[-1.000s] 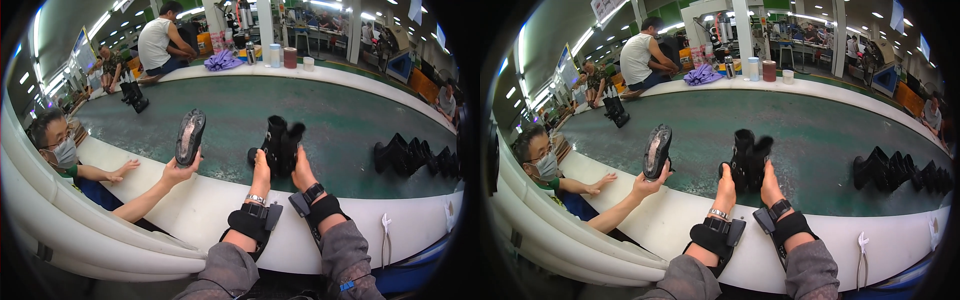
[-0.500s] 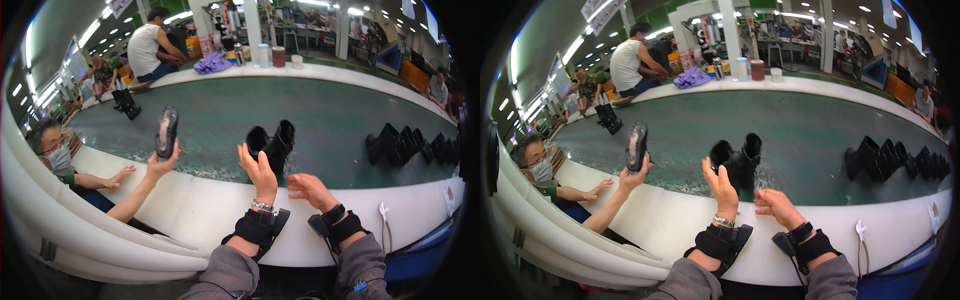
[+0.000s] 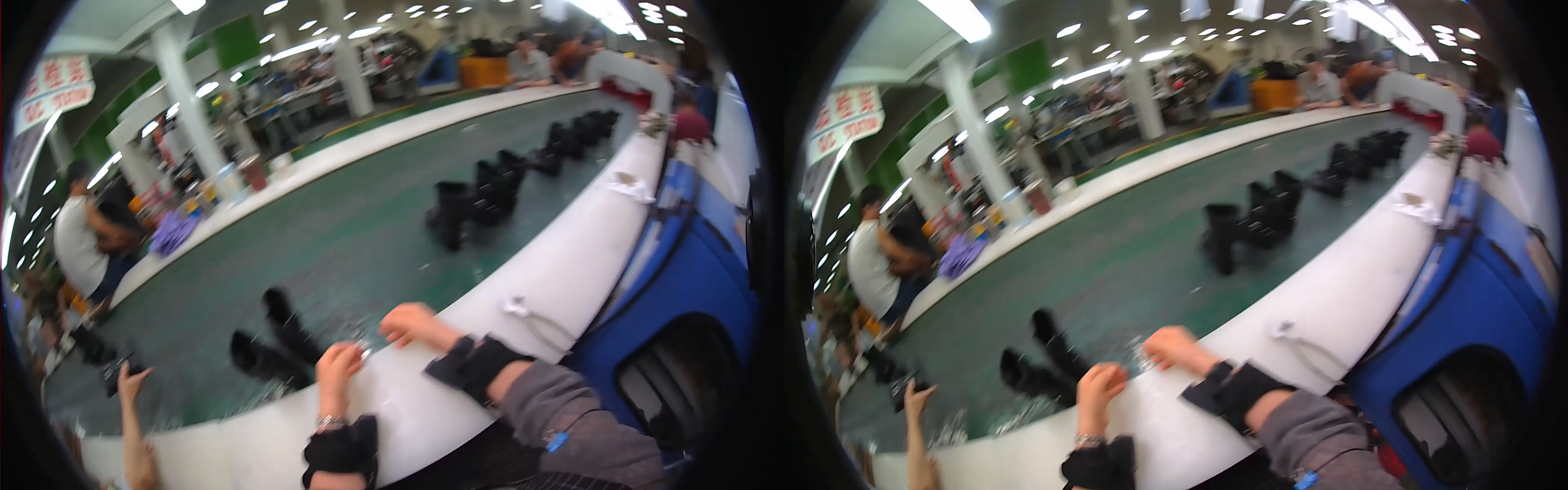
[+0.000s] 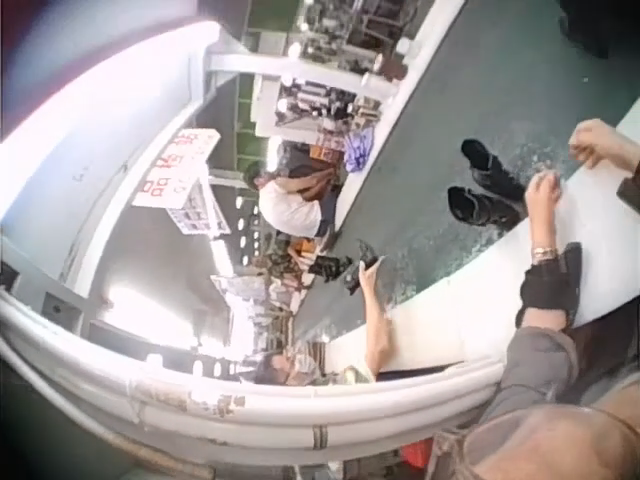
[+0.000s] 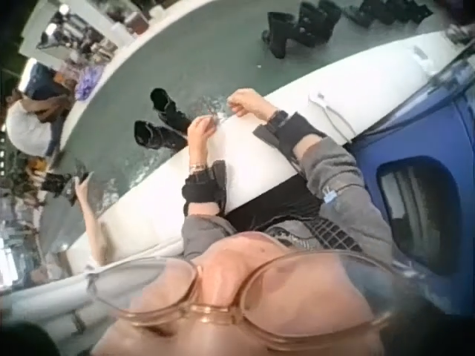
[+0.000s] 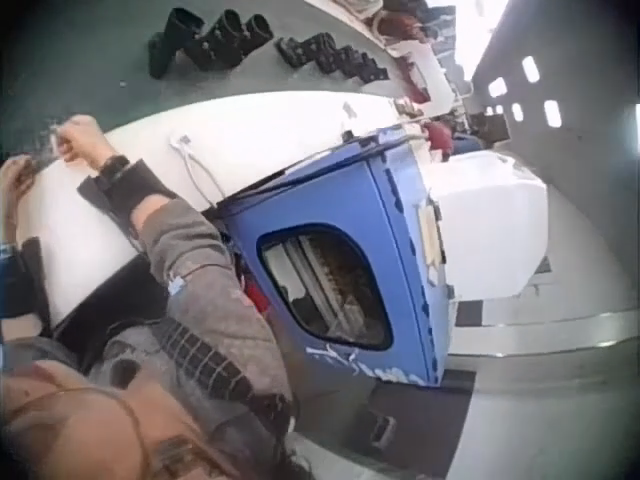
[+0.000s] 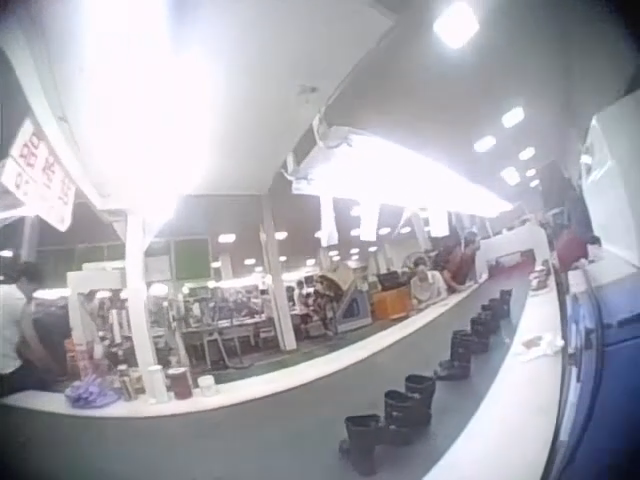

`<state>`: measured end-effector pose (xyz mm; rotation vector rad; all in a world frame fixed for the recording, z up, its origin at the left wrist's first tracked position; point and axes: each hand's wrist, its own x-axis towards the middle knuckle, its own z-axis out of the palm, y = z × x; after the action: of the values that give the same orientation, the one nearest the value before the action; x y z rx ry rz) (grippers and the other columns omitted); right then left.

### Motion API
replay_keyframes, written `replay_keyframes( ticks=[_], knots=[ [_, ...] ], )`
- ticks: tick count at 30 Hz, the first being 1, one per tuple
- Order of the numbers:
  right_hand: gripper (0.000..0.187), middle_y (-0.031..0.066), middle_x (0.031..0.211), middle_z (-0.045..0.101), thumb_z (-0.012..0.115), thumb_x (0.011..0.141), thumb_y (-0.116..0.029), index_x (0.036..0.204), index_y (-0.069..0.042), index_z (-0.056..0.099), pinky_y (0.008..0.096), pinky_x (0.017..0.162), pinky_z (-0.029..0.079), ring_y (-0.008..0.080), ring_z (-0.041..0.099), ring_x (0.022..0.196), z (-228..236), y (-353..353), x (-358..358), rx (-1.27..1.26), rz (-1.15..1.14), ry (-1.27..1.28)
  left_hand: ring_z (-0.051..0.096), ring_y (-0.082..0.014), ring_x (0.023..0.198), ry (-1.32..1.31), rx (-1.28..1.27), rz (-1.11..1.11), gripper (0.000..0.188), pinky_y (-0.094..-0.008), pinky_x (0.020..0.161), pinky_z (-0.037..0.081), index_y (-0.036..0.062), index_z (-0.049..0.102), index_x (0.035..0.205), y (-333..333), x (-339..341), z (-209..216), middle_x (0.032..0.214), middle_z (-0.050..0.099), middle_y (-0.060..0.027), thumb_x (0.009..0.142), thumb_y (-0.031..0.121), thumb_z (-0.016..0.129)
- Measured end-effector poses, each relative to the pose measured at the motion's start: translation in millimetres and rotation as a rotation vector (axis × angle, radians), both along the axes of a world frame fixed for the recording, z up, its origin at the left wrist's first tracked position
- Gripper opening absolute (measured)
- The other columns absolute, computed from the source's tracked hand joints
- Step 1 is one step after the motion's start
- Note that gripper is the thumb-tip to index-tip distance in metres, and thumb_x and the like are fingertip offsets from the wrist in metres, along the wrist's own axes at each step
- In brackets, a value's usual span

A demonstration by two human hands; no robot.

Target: Inspecting and cleaning black boots at a factory conveyor belt station.

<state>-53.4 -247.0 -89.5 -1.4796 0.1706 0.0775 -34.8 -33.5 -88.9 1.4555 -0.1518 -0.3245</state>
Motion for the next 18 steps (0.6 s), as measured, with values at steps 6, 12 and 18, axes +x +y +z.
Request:
replay_keyframes(
  ticks=[6, 12, 18],
  knots=[
    [0.026, 0.0041, 0.079, 0.060, 0.060, 0.084, -0.023, 0.094, 0.001, 0.062, 0.0256, 0.058, 0.051, 0.0107, 0.057, 0.068, -19, 25, 16, -0.026, 0.040, -0.009, 0.065, -0.0199, 0.075, 0.118, -0.090, 0.024, 0.021, -0.0300, 0.069, 0.053, 0.0046, 0.061, 0.089, 18, 13, -10, 0.084, 0.067, -0.0109, 0.085, 0.024, 0.058],
    [0.024, 0.0066, 0.072, 0.061, 0.058, 0.084, -0.023, 0.091, 0.000, 0.062, 0.0280, 0.053, 0.048, 0.0137, 0.058, 0.058, -15, 25, 11, -0.159, 0.024, -0.078, 0.064, -0.0162, 0.068, 0.139, -0.117, 0.052, 0.015, -0.0263, 0.061, 0.054, 0.0042, 0.060, 0.087, 10, 13, -11, 0.079, 0.067, -0.0094, 0.085, 0.019, 0.059],
    [0.019, 0.0097, 0.065, 0.060, 0.055, 0.081, -0.020, 0.084, -0.001, 0.059, 0.0347, 0.051, 0.044, 0.0190, 0.058, 0.051, -20, 23, 11, -0.319, 0.017, -0.205, 0.059, -0.0247, 0.100, 0.113, -0.078, -0.079, 0.029, -0.0364, 0.087, 0.047, -0.0018, 0.059, 0.111, 17, 6, -4, 0.107, 0.062, -0.0145, 0.091, 0.019, 0.056]
  ],
)
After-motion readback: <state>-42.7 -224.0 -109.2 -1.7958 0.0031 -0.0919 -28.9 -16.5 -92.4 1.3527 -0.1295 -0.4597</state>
